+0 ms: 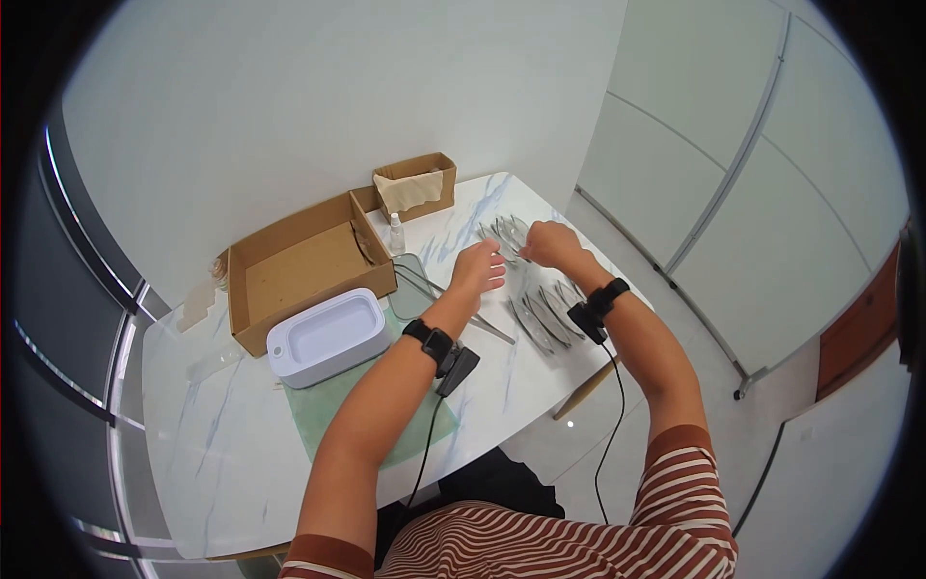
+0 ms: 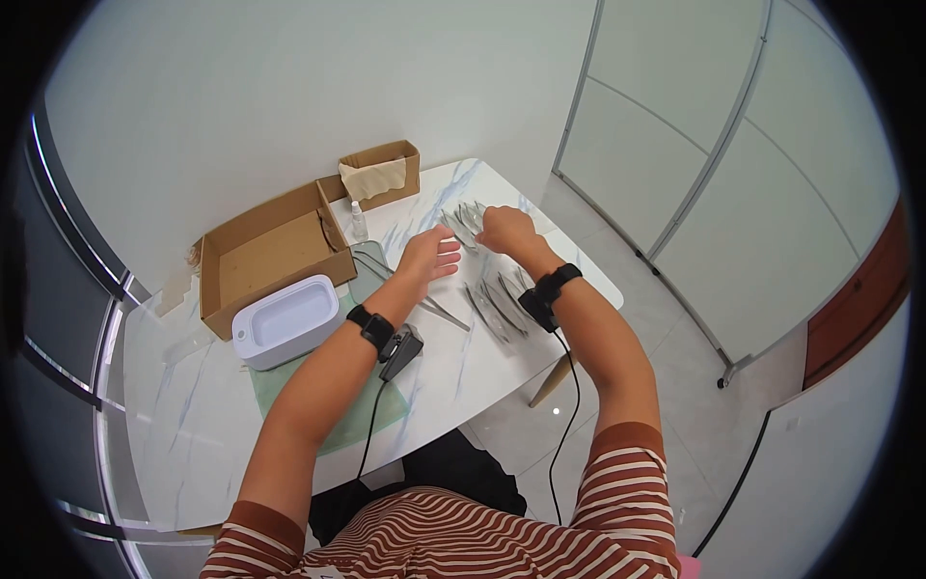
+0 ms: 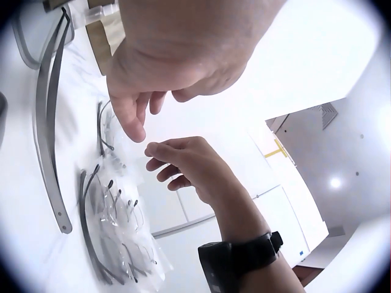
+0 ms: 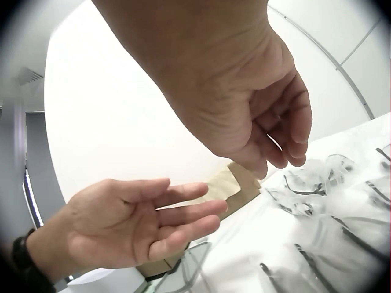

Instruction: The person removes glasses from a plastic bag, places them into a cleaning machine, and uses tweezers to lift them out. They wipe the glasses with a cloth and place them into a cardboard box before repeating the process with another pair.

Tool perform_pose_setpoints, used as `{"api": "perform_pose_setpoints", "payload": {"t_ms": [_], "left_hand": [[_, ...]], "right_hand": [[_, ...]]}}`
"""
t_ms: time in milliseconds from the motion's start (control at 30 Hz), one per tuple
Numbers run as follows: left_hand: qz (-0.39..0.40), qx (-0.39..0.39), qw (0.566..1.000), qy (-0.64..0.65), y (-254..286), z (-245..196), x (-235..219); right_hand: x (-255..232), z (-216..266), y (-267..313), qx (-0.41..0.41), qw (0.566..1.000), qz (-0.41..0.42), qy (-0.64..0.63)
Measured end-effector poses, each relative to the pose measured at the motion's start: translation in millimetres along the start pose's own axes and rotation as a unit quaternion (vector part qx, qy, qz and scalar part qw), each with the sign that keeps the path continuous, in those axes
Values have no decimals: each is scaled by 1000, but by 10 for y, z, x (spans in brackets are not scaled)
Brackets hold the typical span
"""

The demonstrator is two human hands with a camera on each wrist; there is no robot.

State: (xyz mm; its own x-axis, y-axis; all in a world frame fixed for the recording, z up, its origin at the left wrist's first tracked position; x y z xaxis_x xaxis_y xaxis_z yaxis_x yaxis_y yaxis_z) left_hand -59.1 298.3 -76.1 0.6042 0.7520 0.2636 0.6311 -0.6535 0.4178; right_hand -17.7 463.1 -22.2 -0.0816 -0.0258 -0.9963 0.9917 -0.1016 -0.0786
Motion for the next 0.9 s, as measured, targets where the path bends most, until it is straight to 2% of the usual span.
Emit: {"api": "perform_pose_setpoints", "payload": {"t_ms": [67, 233, 333, 400, 433, 500, 567, 667, 700, 733, 767, 800, 833, 900], "left_hand": [[-10, -21, 999, 34, -121, 59, 0], [-29, -23, 999, 0, -75, 73, -79], [-26, -11, 1000, -10, 57, 41, -177], [-24, -6, 1000, -15, 189, 16, -257], [-13, -6, 1000, -11, 263, 10, -291], [-6, -2, 1000, -4, 428, 2, -387], [20, 8, 999, 37, 598, 2, -513], [10, 27, 996, 81, 884, -36, -782], [5, 31, 996, 83, 990, -53, -886], [-1, 59, 992, 113, 1115, -94, -1007], [-9, 87, 986, 143, 1263, -140, -1122], [-16, 91, 985, 145, 1405, -176, -1227], [-27, 133, 978, 161, 1592, -260, -1332], [-47, 207, 960, 181, 1893, -372, -1551]], "right_hand": [[90, 51, -96, -9, 1000, 11, 9], [316, 199, -281, -52, 997, 30, 47], [476, 119, -380, -49, 996, 4, 76], [452, 78, -384, -29, 995, -54, 79], [410, 100, -390, -33, 995, -56, 80], [294, 101, -398, 22, 994, -105, 20], [14, 325, -304, 2, 993, -120, -19], [-263, 665, -232, -42, 983, -157, -82], [-362, 818, -185, -66, 972, -160, -160], [-476, 1010, -123, -91, 954, -161, -237], [-556, 1191, -64, -99, 953, -160, -238], [-625, 1402, -5, -135, 932, -162, -296], [-679, 1607, 54, -170, 905, -164, -353], [-749, 1998, 170, -207, 884, -146, -392]]}}
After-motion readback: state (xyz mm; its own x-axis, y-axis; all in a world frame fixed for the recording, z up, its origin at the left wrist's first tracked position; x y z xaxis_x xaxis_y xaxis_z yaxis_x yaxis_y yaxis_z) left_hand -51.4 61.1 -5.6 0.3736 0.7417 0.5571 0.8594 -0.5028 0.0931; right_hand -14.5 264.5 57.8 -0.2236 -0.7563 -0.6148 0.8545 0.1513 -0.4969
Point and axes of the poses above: each hand's wrist, its own y-axis away from the middle knuckle, its own x-axis out of the palm, z = x × y, the point moved 5 cm from there along -y, towards the middle knuckle, and after that the axes turned 14 degrees about -x, right-handed, at the moved point
